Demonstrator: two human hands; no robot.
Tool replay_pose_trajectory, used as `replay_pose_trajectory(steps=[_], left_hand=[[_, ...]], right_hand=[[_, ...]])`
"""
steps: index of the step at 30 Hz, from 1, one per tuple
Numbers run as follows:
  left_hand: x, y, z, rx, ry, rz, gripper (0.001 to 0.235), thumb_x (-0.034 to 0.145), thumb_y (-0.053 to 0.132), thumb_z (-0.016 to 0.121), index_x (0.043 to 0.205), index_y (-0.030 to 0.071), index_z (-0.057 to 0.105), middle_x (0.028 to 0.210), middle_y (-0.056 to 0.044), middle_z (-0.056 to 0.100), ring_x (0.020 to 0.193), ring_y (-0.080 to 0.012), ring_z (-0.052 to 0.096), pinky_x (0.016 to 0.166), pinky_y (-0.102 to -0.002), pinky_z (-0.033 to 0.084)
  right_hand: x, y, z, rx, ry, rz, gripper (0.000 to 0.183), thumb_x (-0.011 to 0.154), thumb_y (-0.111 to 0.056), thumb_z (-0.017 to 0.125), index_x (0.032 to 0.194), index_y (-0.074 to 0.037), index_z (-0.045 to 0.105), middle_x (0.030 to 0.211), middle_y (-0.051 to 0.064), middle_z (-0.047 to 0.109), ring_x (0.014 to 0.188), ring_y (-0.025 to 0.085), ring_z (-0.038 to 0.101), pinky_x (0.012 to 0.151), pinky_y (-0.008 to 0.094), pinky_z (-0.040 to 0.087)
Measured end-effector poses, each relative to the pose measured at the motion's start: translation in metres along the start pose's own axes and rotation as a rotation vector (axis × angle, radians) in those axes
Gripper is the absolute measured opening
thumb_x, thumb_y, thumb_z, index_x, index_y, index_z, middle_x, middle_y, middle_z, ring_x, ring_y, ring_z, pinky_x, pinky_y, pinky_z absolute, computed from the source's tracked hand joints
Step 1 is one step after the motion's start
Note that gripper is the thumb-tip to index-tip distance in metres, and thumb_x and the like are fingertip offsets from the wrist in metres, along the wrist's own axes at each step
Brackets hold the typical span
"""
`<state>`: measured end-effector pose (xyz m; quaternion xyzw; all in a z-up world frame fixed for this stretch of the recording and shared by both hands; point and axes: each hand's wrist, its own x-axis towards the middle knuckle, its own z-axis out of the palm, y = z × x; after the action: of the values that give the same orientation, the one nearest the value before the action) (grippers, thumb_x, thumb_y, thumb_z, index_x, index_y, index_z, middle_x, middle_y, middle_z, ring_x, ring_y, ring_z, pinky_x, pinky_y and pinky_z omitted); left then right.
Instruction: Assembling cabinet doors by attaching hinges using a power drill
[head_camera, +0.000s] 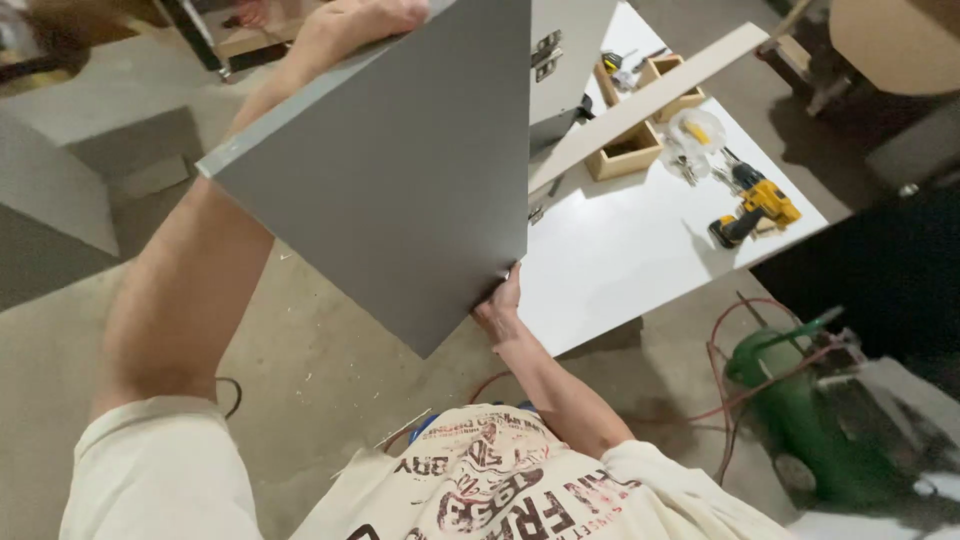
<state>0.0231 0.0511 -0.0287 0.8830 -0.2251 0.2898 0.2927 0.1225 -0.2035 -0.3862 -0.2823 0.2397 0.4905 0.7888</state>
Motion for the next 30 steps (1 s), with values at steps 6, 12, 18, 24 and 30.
replay_pose_trajectory(steps=[6, 12, 18, 24, 30], left_hand=[[0.082, 0.124, 0.019, -0.256, -0.144, -1.027, 0.04, 0.108, 0.024, 0.044, 0.146, 0.018, 0.054, 0.124, 0.004, 0.062, 0.101, -0.0103, 0.059, 0.082, -0.031, 0.048], [0.037, 0.016, 0.126, -0.12, -0.161, -0.982, 0.044, 0.106, 0.026, 0.042, 0.146, 0.014, 0.056, 0.148, -0.005, 0.055, 0.133, -0.0197, 0.049, 0.106, -0.035, 0.035], [0.045, 0.005, 0.228, -0.288, 0.061, -0.88, 0.052, 0.118, 0.055, 0.05, 0.129, 0.006, 0.063, 0.113, -0.014, 0.063, 0.11, -0.0299, 0.061, 0.092, -0.051, 0.048], [0.115, 0.024, 0.249, -0.464, 0.115, -0.777, 0.045, 0.113, 0.052, 0.051, 0.132, 0.012, 0.061, 0.118, -0.008, 0.059, 0.112, -0.0219, 0.058, 0.095, -0.045, 0.045], [0.137, 0.028, 0.275, -0.637, 0.033, -0.941, 0.044, 0.107, 0.029, 0.056, 0.149, 0.018, 0.052, 0.147, -0.009, 0.053, 0.137, -0.025, 0.05, 0.111, -0.051, 0.039]], right_hand=[[0.003, -0.105, -0.1, 0.147, 0.038, -0.292, 0.065, 0.093, -0.065, 0.052, 0.129, -0.013, 0.069, 0.133, 0.012, 0.07, 0.121, 0.029, 0.065, 0.11, 0.051, 0.049], [-0.084, -0.185, -0.198, 0.204, 0.305, -0.6, 0.053, 0.091, -0.058, 0.063, 0.118, -0.013, 0.072, 0.121, 0.012, 0.074, 0.109, 0.028, 0.07, 0.103, 0.052, 0.055], [-0.237, -0.233, -0.142, 0.322, 0.533, -0.911, 0.078, 0.088, -0.044, 0.078, 0.148, -0.002, 0.05, 0.154, 0.022, 0.048, 0.148, 0.04, 0.036, 0.125, 0.062, 0.02], [-0.313, -0.275, -0.234, -0.013, -0.43, -1.031, 0.078, 0.105, -0.064, 0.018, 0.112, 0.006, 0.053, 0.107, 0.024, 0.06, 0.13, 0.035, 0.051, 0.124, 0.041, 0.025], [-0.264, -0.288, -0.255, -0.326, 0.356, -0.568, 0.063, 0.099, -0.027, 0.067, 0.153, -0.006, 0.042, 0.142, 0.021, 0.055, 0.129, 0.033, 0.056, 0.086, 0.043, 0.058]])
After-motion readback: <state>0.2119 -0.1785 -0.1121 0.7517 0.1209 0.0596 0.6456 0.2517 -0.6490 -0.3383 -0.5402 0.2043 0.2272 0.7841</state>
